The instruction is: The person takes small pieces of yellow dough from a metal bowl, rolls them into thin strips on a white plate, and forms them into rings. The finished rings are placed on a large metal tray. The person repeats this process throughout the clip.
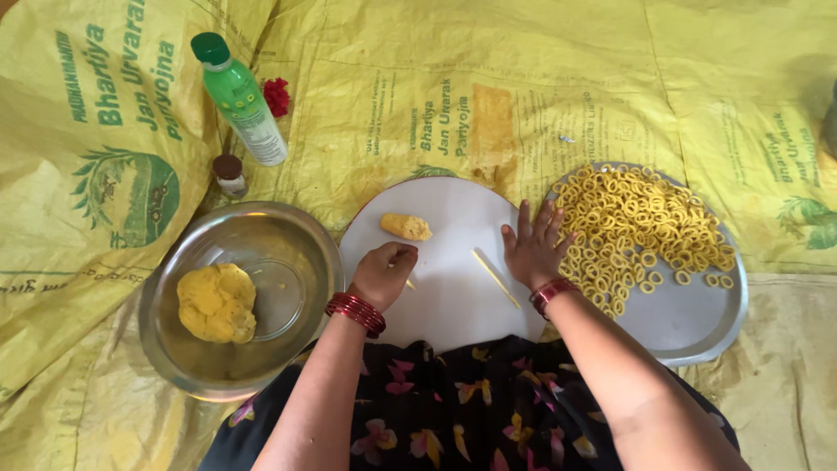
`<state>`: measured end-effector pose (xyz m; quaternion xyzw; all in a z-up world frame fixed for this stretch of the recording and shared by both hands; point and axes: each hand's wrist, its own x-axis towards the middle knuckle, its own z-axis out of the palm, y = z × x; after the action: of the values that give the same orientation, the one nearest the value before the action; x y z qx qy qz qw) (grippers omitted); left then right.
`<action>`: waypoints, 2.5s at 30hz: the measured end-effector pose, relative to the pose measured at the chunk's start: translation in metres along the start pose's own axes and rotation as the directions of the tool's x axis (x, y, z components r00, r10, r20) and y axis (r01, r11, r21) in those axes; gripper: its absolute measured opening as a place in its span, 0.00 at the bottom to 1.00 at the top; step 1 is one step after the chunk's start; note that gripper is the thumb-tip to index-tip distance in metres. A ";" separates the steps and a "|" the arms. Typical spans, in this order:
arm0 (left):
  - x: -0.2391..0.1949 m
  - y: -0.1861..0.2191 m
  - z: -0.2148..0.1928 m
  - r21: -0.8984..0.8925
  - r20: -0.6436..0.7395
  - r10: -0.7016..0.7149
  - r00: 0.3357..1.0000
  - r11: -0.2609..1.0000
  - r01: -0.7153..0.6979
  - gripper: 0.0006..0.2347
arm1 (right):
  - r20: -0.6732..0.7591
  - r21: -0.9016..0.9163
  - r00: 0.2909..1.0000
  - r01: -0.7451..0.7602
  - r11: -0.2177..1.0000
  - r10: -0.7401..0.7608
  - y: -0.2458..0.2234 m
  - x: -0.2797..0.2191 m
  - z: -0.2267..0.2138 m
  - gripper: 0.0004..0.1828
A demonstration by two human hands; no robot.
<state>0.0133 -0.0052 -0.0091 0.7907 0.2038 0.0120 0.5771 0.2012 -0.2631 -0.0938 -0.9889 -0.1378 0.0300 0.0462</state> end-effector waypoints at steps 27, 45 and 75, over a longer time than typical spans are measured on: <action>-0.007 0.016 -0.006 -0.042 0.017 -0.029 0.999 0.999 0.029 0.15 | 0.119 0.052 0.985 0.122 0.991 -0.128 -0.076 -0.014 0.012 0.43; -0.008 0.021 -0.009 -0.003 0.023 -0.002 1.000 1.000 0.002 0.16 | -0.006 -0.073 0.934 0.357 0.931 -0.358 0.001 -0.018 -0.002 0.39; -0.007 0.014 -0.008 0.022 0.036 -0.023 0.999 1.000 0.022 0.16 | -0.020 0.015 0.994 0.103 0.995 -0.103 0.022 -0.017 0.003 0.39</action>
<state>0.0091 -0.0038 0.0081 0.7948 0.2021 -0.0112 0.5721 0.1903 -0.2890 -0.0978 -0.9803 -0.1881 0.0192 0.0571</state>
